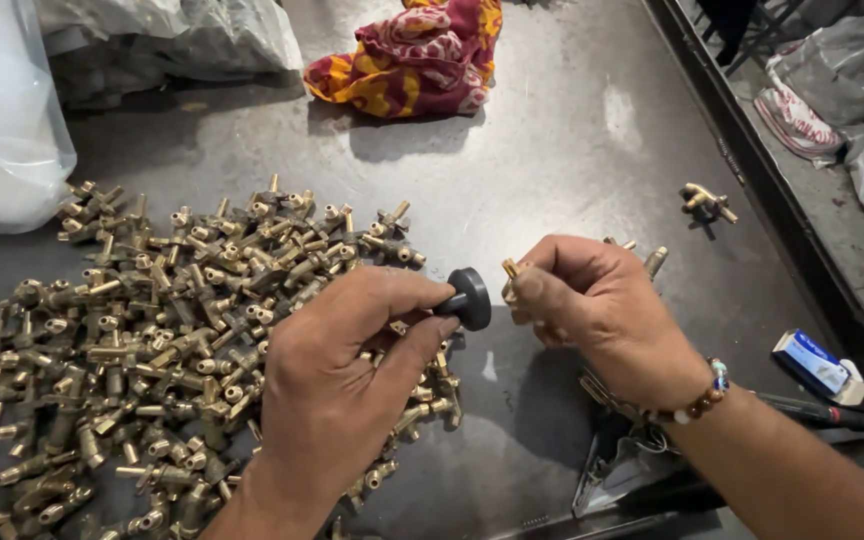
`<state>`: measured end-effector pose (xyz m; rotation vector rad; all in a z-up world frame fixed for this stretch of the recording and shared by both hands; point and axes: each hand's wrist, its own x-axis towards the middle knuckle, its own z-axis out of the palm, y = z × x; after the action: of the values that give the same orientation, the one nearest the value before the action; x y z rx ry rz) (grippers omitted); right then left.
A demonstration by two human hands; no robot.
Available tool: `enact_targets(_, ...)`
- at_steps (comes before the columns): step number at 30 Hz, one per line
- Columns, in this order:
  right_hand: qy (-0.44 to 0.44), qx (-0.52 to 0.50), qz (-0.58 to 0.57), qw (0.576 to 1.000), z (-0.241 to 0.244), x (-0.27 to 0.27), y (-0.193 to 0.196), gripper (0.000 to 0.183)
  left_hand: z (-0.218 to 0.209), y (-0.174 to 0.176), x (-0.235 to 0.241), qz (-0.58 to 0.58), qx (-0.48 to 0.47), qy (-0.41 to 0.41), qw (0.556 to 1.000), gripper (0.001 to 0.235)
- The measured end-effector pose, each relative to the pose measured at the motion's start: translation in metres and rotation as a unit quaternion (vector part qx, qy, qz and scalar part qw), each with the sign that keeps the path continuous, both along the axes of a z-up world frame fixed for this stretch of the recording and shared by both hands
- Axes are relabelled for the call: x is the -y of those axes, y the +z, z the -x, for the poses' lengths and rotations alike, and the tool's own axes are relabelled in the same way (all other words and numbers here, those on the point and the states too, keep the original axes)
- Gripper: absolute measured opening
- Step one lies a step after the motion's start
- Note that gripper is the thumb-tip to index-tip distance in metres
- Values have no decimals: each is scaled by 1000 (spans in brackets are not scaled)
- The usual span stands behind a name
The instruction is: Assemble small components onto brass valves and sort them into plastic bags.
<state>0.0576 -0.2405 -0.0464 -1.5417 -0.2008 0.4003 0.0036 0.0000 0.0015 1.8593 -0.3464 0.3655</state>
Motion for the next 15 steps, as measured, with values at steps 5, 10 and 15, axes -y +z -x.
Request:
enact_targets(5,-21,-111,-46,992,-2,-10,13,41,-1,0,1,-7,-20,5,1000,16)
enact_targets(10,-34,-72,15,997,0,-14,15,35,-2,0,1,-26,-23,32,999,15)
enact_targets(15,-10,9,-18,1000,4,-9,5,43,-2,-3,0,2,-32,4,999,16)
